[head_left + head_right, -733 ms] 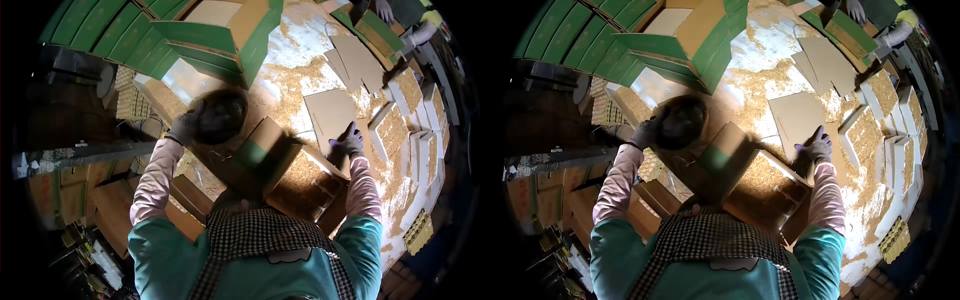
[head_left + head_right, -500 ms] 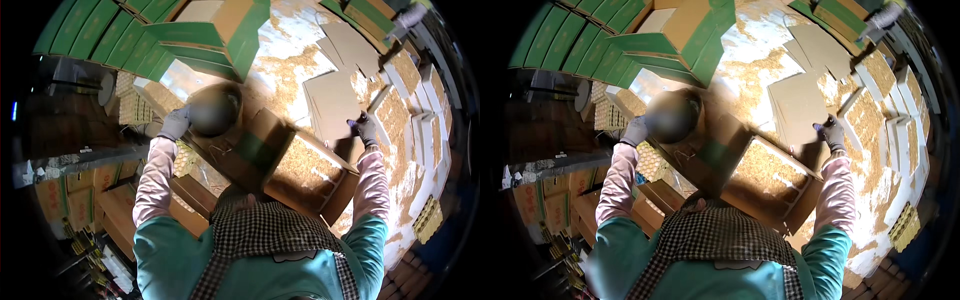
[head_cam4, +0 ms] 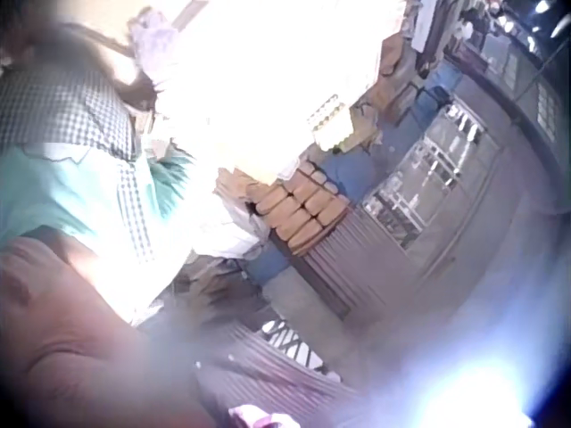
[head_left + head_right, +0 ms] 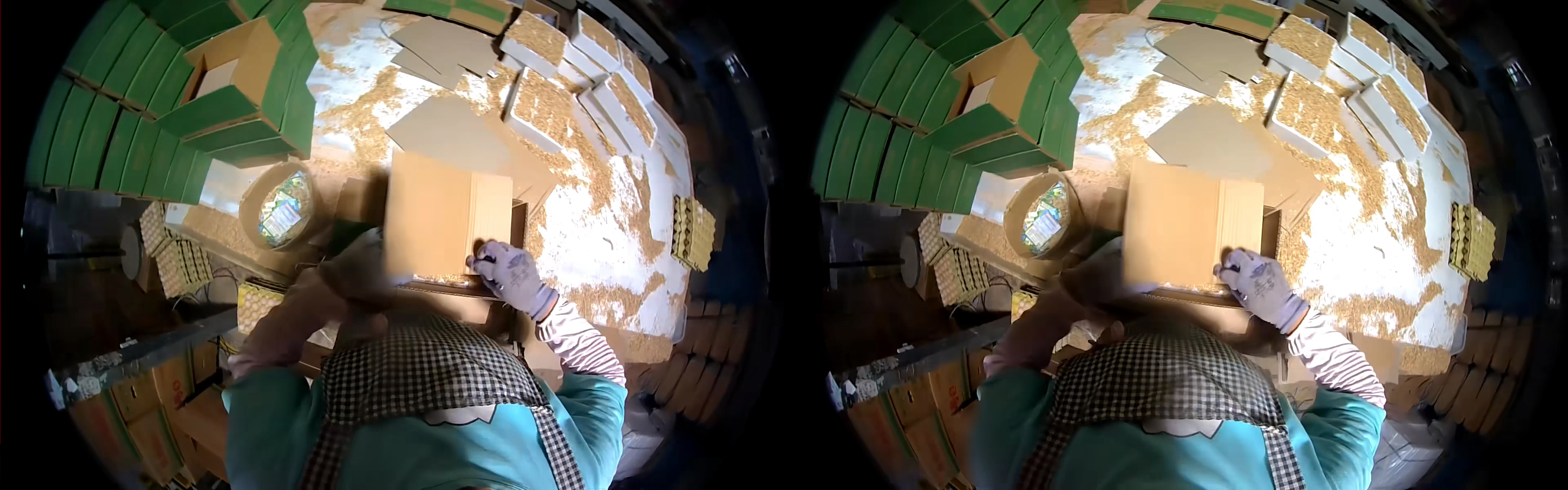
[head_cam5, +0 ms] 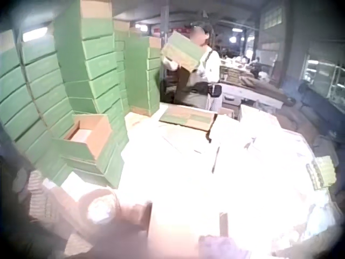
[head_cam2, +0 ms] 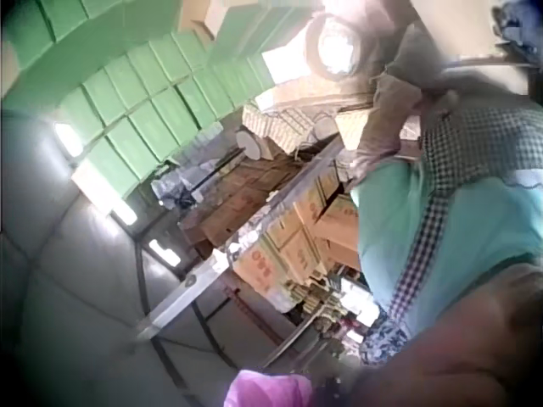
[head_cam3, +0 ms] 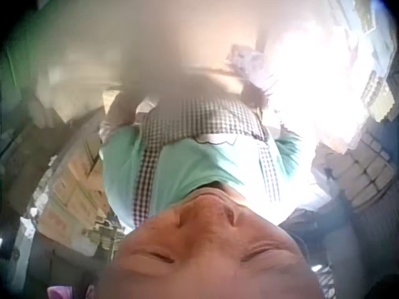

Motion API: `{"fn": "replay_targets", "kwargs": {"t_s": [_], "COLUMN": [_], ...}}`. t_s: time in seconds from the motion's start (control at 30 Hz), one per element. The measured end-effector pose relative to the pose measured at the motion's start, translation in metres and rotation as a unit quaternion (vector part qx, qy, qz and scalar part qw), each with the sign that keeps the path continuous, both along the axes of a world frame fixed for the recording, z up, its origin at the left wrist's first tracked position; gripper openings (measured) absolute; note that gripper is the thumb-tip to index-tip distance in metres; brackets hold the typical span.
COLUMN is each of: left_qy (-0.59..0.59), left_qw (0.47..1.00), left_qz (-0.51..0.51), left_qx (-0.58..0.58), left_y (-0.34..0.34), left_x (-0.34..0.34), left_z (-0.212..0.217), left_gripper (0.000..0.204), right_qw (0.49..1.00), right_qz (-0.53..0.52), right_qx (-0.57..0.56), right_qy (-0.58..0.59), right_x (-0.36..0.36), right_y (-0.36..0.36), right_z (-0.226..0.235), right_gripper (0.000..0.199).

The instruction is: The person assembles green and brown cardboard boxes by hand at a table, placing white styrofoam inserts filled with wood shavings into each completed box before stacking them.

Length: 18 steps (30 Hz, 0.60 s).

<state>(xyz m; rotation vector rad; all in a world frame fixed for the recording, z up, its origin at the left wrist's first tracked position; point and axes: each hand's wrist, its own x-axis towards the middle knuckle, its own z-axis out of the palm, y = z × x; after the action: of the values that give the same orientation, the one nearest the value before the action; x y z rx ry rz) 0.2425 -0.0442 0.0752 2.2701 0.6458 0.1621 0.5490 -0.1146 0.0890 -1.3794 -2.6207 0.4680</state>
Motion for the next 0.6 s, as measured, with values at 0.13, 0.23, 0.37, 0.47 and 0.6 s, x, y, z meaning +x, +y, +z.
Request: {"fn": "replay_targets", "kwargs": {"t_s": [0.13,0.23,0.37,0.47,0.6], "left_qy": [0.033,-0.119,0.279,0.01,-0.007], "left_qw": [0.994,0.944,0.936,0.961,0.958], "left_qz": [0.021,0.114,-0.028,0.129,0.075], "left_qx": [0.105,0.285,0.214,0.245,0.278], "left_y": [-0.005,-0.007,-0.019,-0.015,-0.012], "left_x": [-0.013,0.032,0.046,0.028,0.053], "left_z": [0.075,0.041,-0.016,0.027,0.01], "left_gripper": [0.039,0.036,0.028,0.025,0.025], "right_qw": [0.996,0.975,0.917,0.93,0.965], "right_qz": [-0.017,-0.007,-0.01,-0.01,-0.098], "right_qx": [-0.092,-0.186,-0.265,-0.218,-0.184], "right_qy": [0.006,-0.122,-0.297,-0.294,-0.161], "right_x": [0.003,-0.031,-0.05,-0.037,-0.062], "right_y": [-0.009,0.015,0.017,0.014,0.029], "right_z": [-0.044,-0.043,-0.04,-0.06,-0.025], "right_gripper": [0.013,0.018,0.028,0.031,0.027]}}
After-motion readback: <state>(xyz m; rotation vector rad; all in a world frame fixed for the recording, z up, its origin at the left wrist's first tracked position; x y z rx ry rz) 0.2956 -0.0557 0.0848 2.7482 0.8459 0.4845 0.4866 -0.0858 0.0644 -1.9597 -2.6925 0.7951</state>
